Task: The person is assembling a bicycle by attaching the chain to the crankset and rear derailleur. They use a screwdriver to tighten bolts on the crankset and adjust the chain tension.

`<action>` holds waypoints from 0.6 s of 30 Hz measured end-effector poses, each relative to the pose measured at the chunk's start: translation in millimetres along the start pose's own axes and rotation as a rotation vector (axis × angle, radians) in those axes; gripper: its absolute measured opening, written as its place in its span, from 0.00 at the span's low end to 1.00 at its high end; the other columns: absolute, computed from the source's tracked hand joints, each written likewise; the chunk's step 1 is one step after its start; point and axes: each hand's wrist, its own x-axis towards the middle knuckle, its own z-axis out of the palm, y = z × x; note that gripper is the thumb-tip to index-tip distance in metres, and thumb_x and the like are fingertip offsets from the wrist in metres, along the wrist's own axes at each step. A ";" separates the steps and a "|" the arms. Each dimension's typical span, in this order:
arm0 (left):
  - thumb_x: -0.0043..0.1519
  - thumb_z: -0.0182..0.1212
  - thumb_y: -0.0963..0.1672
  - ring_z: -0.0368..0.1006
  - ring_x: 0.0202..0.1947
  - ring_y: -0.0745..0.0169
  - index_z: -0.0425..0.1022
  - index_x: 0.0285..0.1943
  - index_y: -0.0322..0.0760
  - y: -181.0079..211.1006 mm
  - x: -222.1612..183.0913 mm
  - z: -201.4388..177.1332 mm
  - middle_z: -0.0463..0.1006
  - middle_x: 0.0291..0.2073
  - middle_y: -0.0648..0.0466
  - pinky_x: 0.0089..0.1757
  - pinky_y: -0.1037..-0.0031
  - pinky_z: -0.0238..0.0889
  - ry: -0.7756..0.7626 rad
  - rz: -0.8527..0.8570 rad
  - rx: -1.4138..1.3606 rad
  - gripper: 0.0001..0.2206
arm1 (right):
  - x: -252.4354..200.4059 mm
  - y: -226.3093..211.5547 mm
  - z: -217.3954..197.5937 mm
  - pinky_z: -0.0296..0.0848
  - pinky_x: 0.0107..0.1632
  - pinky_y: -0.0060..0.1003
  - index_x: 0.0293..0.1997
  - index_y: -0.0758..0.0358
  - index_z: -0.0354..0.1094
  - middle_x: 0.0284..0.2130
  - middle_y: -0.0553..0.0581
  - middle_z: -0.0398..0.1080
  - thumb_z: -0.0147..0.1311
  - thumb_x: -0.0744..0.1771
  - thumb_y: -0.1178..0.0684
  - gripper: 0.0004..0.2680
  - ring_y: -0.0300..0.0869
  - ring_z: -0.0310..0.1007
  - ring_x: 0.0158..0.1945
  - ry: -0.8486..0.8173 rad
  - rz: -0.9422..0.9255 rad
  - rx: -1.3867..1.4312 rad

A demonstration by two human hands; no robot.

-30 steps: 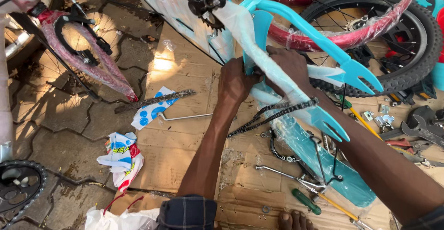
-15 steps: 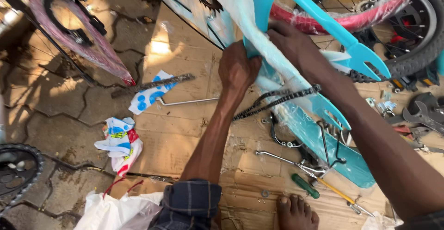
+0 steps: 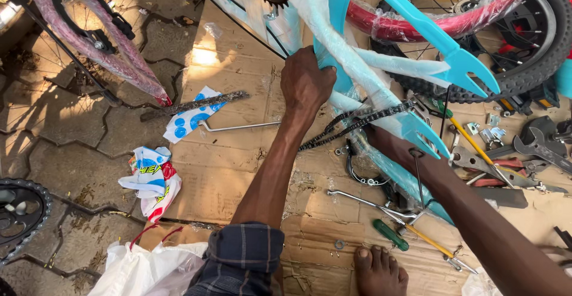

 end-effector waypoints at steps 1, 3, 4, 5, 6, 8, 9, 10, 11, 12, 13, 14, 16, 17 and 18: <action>0.48 0.67 0.44 0.80 0.32 0.36 0.79 0.33 0.28 -0.2 -0.7 -2.1 0.81 0.29 0.36 0.38 0.52 0.72 -0.051 -0.045 -0.023 0.12 | 5.4 2.7 2.5 0.72 0.50 0.45 0.54 0.64 0.72 0.44 0.61 0.75 0.50 0.68 0.52 0.11 0.53 0.76 0.47 0.006 -0.007 -0.008; 0.47 0.68 0.44 0.79 0.32 0.34 0.79 0.33 0.28 -3.5 -2.7 -7.0 0.81 0.29 0.36 0.37 0.52 0.71 -0.020 -0.011 -0.017 0.12 | 14.0 5.4 9.9 0.72 0.50 0.45 0.54 0.64 0.71 0.44 0.61 0.75 0.51 0.68 0.52 0.11 0.52 0.76 0.47 0.015 -0.016 -0.015; 0.46 0.69 0.44 0.79 0.32 0.33 0.79 0.33 0.27 -4.0 -2.0 -7.9 0.81 0.29 0.36 0.37 0.51 0.71 -0.005 0.009 -0.017 0.13 | 15.9 6.6 10.4 0.72 0.50 0.45 0.54 0.64 0.71 0.44 0.61 0.75 0.51 0.68 0.52 0.11 0.52 0.75 0.47 0.021 -0.018 -0.016; 0.47 0.69 0.44 0.79 0.32 0.33 0.78 0.33 0.27 -6.0 -1.6 -10.0 0.81 0.29 0.35 0.37 0.52 0.71 -0.019 0.021 -0.022 0.13 | 18.9 7.2 11.6 0.72 0.50 0.45 0.54 0.64 0.71 0.44 0.61 0.75 0.51 0.68 0.52 0.11 0.52 0.75 0.47 0.025 -0.020 -0.015; 0.47 0.69 0.44 0.79 0.32 0.33 0.78 0.33 0.26 -6.5 -0.7 -9.9 0.80 0.29 0.34 0.38 0.52 0.71 -0.033 0.035 -0.030 0.13 | 19.2 8.2 11.0 0.72 0.50 0.45 0.54 0.63 0.71 0.44 0.60 0.75 0.51 0.68 0.52 0.11 0.51 0.75 0.47 0.037 -0.023 -0.018; 0.49 0.67 0.44 0.79 0.32 0.33 0.78 0.34 0.26 -7.8 -1.5 -8.2 0.80 0.29 0.33 0.38 0.51 0.71 -0.071 0.035 -0.031 0.13 | 18.4 8.1 14.3 0.72 0.50 0.45 0.54 0.63 0.71 0.44 0.60 0.75 0.52 0.68 0.52 0.12 0.51 0.75 0.47 0.053 -0.010 -0.017; 0.49 0.66 0.44 0.78 0.32 0.32 0.78 0.34 0.26 -7.8 -3.2 -6.5 0.79 0.29 0.33 0.38 0.51 0.71 -0.095 0.021 -0.024 0.12 | 16.2 7.0 16.5 0.72 0.50 0.45 0.54 0.63 0.71 0.44 0.60 0.75 0.52 0.68 0.51 0.12 0.51 0.75 0.47 0.061 -0.010 -0.013; 0.50 0.65 0.43 0.78 0.31 0.32 0.77 0.34 0.25 -8.5 -0.3 -8.4 0.79 0.28 0.33 0.38 0.51 0.71 -0.109 0.011 -0.013 0.12 | 19.4 4.2 18.5 0.72 0.50 0.45 0.54 0.63 0.71 0.44 0.60 0.75 0.52 0.68 0.51 0.12 0.50 0.75 0.47 0.072 -0.016 -0.010; 0.48 0.65 0.43 0.78 0.32 0.31 0.77 0.34 0.26 -8.4 2.2 -9.4 0.79 0.28 0.33 0.37 0.51 0.71 -0.065 0.039 -0.022 0.12 | 23.3 1.5 19.2 0.72 0.50 0.45 0.54 0.63 0.71 0.43 0.60 0.75 0.52 0.68 0.51 0.12 0.50 0.75 0.47 0.081 -0.021 -0.007; 0.46 0.66 0.43 0.77 0.32 0.30 0.77 0.33 0.26 -8.6 1.5 -9.1 0.79 0.28 0.33 0.37 0.50 0.70 -0.026 0.062 -0.031 0.12 | 24.2 -1.3 22.7 0.72 0.50 0.45 0.54 0.63 0.71 0.43 0.59 0.75 0.53 0.67 0.51 0.12 0.50 0.75 0.47 0.082 -0.024 -0.005; 0.45 0.66 0.44 0.77 0.32 0.30 0.77 0.33 0.27 -10.4 0.9 -10.3 0.79 0.28 0.33 0.36 0.50 0.70 0.013 0.085 -0.041 0.13 | 24.2 -2.9 24.2 0.72 0.50 0.44 0.54 0.63 0.71 0.43 0.59 0.75 0.53 0.67 0.51 0.12 0.50 0.75 0.47 0.085 -0.048 -0.008; 0.46 0.65 0.43 0.77 0.32 0.31 0.77 0.33 0.27 -10.0 0.3 -8.6 0.79 0.28 0.34 0.36 0.50 0.70 -0.007 0.067 -0.057 0.12 | 23.6 -3.3 24.8 0.72 0.50 0.44 0.54 0.63 0.71 0.43 0.59 0.75 0.53 0.67 0.51 0.12 0.49 0.75 0.47 0.079 -0.030 -0.002; 0.48 0.62 0.43 0.78 0.32 0.32 0.77 0.33 0.28 -8.7 0.0 -5.0 0.80 0.28 0.35 0.37 0.51 0.70 -0.051 0.035 -0.094 0.10 | 18.3 -1.6 23.9 0.72 0.50 0.44 0.54 0.63 0.71 0.43 0.59 0.75 0.54 0.67 0.51 0.12 0.49 0.75 0.46 0.090 -0.021 -0.003; 0.48 0.63 0.43 0.77 0.32 0.32 0.77 0.32 0.28 -7.3 -0.6 -3.0 0.80 0.28 0.35 0.37 0.51 0.70 -0.045 0.041 -0.083 0.10 | 14.7 -0.2 22.2 0.72 0.50 0.44 0.54 0.63 0.71 0.43 0.59 0.75 0.54 0.67 0.51 0.12 0.49 0.75 0.46 0.096 -0.014 -0.007; 0.48 0.63 0.43 0.77 0.33 0.32 0.77 0.31 0.28 -7.0 1.2 -4.3 0.80 0.28 0.35 0.37 0.50 0.69 -0.035 0.050 -0.068 0.09 | 15.0 0.4 21.4 0.72 0.50 0.44 0.54 0.63 0.71 0.43 0.59 0.75 0.54 0.67 0.51 0.12 0.49 0.75 0.46 0.101 -0.014 -0.012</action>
